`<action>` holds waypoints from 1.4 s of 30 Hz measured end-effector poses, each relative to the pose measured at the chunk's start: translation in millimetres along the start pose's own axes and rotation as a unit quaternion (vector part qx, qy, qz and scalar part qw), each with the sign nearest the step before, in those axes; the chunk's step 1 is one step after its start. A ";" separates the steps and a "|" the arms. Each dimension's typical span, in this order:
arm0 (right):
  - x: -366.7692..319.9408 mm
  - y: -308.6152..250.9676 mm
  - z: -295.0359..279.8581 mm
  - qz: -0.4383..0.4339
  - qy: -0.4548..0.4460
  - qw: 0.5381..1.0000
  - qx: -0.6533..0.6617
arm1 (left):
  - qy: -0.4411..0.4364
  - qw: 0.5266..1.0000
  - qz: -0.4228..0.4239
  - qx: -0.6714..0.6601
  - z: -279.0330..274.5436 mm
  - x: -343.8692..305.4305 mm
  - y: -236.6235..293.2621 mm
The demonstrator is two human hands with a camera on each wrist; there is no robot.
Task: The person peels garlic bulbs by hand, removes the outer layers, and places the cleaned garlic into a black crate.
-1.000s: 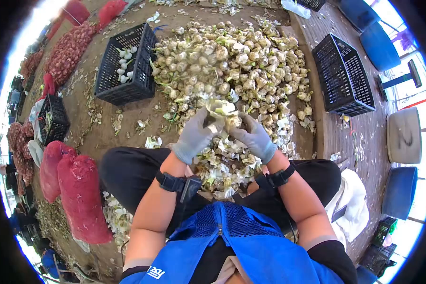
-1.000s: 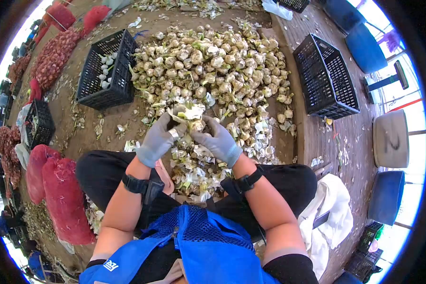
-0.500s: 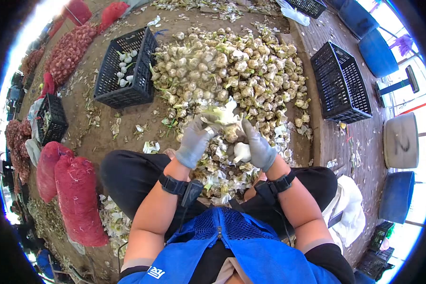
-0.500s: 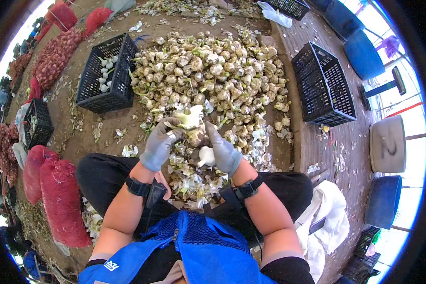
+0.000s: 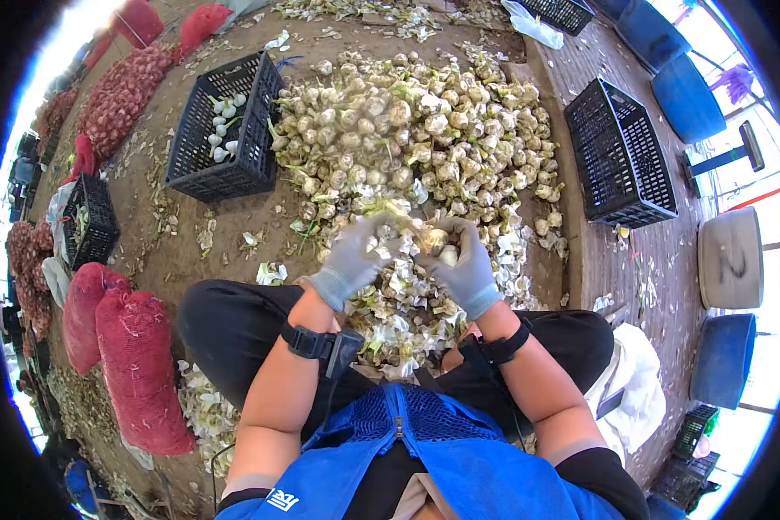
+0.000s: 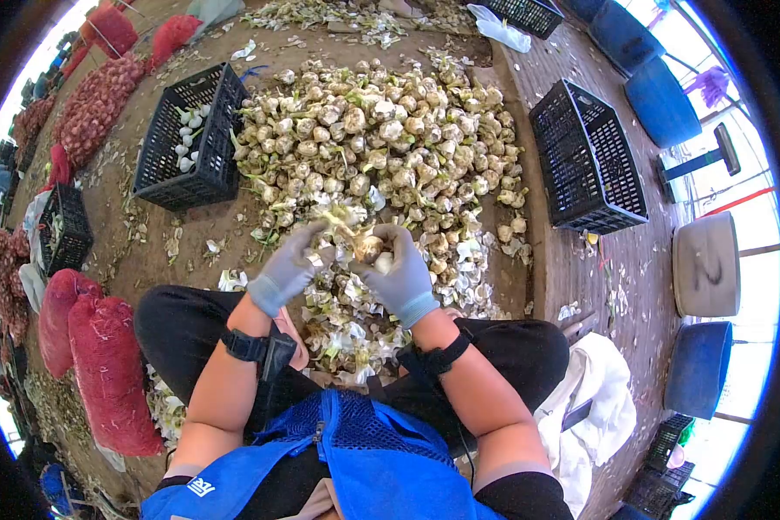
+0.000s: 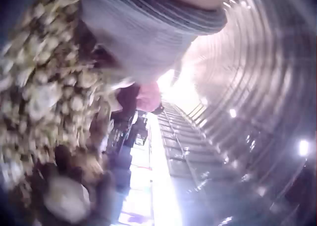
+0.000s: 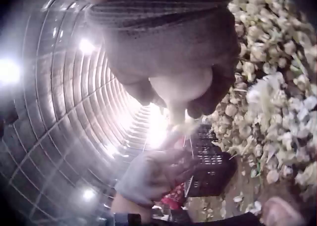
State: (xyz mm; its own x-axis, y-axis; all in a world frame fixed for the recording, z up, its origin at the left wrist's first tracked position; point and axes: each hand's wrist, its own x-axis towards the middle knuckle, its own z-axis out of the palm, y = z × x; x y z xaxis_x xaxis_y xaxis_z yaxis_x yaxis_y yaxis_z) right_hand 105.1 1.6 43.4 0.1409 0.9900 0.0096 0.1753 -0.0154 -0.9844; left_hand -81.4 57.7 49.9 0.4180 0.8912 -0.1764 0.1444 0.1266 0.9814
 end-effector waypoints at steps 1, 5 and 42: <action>-1.1 4.3 -2.6 0.002 0.000 1.000 0.000 | -0.037 0.999 0.000 0.039 8.3 -2.8 -0.5; -2.6 -14.5 -4.8 -0.240 0.061 0.944 -0.217 | 0.002 0.976 0.000 -0.220 35.1 -8.3 -9.3; 0.9 -4.3 -21.3 0.201 -0.208 0.895 0.341 | 0.161 0.826 0.202 0.501 -5.5 -5.4 8.8</action>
State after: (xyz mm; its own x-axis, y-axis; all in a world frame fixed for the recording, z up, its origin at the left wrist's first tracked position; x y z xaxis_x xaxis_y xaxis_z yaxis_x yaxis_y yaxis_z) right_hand 125.2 -0.4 51.3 -0.3413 0.8922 -0.2957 -0.4623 -0.4332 -0.7737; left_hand -87.3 56.3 59.9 0.3768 0.8623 0.3382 0.7886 -0.4902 0.3713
